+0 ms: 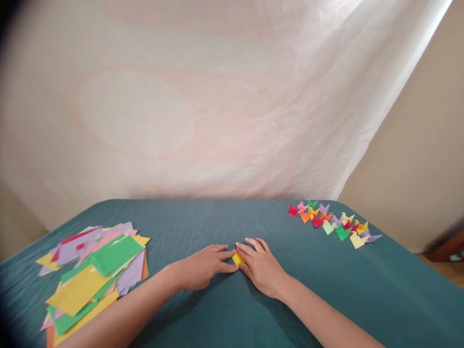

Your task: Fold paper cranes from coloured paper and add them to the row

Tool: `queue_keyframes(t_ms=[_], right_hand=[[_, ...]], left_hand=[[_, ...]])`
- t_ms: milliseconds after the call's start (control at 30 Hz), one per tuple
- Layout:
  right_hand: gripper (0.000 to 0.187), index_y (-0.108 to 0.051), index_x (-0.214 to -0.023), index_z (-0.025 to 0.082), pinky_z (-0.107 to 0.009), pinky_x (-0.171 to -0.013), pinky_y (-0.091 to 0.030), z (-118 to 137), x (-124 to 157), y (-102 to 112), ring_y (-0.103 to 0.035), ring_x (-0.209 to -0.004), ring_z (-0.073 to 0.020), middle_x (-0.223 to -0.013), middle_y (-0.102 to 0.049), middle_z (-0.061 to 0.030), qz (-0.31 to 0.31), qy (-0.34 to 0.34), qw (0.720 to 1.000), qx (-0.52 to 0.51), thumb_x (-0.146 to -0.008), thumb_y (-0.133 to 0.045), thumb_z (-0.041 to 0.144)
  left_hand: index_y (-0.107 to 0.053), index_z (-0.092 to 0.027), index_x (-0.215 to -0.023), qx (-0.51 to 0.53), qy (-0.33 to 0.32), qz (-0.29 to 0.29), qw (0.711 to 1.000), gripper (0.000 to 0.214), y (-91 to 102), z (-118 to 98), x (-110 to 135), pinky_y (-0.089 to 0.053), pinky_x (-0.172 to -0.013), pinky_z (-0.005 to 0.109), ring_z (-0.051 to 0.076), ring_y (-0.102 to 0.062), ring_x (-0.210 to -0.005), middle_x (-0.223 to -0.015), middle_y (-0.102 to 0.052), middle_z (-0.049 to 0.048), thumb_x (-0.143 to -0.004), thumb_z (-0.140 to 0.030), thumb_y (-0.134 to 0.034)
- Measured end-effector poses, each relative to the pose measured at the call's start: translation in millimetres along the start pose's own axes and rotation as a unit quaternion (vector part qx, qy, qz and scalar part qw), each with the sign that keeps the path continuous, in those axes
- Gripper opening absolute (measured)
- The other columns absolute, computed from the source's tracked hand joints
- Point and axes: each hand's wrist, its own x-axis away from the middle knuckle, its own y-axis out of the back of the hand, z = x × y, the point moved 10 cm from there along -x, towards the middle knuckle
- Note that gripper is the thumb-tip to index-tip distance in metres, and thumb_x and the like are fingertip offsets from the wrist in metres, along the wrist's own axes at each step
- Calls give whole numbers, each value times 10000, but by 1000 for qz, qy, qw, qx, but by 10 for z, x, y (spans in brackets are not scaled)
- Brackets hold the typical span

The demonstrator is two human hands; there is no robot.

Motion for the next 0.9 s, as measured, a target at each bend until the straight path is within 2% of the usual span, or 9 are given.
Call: queue_keyframes(t_ms=[133, 300, 667, 767, 900], right_hand=[[486, -327, -1368, 255, -491, -1036, -189, -63, 71, -11, -266, -1283, -261, -1407, -362, -16, 36, -18, 999, -7, -921, -302, 443], [495, -350, -1357, 274, -509, -1033, -185, -119, 139, 18, -252, -1291, -275, -1404, -365, -3, 45, -29, 999, 2, -912, -297, 485], [530, -351, -1359, 254, -507, -1031, -211, -30, 187, 72, -265, -1290, -279, -1413, -349, -49, 17, -29, 999, 40, -901, -300, 516], [507, -371, -1346, 275, -512, -1018, -232, -55, 233, 93, -286, -1279, -280, -1395, -379, -54, 16, -22, 998, 48, -900, -314, 510], [482, -407, -1323, 284, -510, -1007, -249, -70, 264, 140, -317, -1261, -279, -1357, -431, -63, 8, -14, 998, 63, -891, -364, 493]], left_hand=[[-418, -305, -1284, 6, 9, 13, 1000, 589, -8, 5, -3, -331, -993, 469, 294, -311, -1281, -1392, -363, 62, -750, -65, -485], [-414, -305, -1290, 7, 17, 24, 1000, 577, -11, 8, 1, -329, -983, 497, 314, -327, -1269, -1391, -366, 68, -763, -75, -462], [-400, -340, -1292, 16, 21, 19, 999, 610, -30, 31, 20, -315, -988, 498, 298, -305, -1284, -1403, -350, 44, -749, -70, -468], [-394, -342, -1295, 10, 23, 19, 999, 610, -15, 27, 24, -322, -989, 477, 280, -318, -1280, -1397, -362, 35, -755, -68, -465], [-340, -343, -1328, -9, 31, 32, 999, 614, -47, 13, 40, -327, -980, 479, 293, -328, -1271, -1429, -304, 51, -777, -109, -477]])
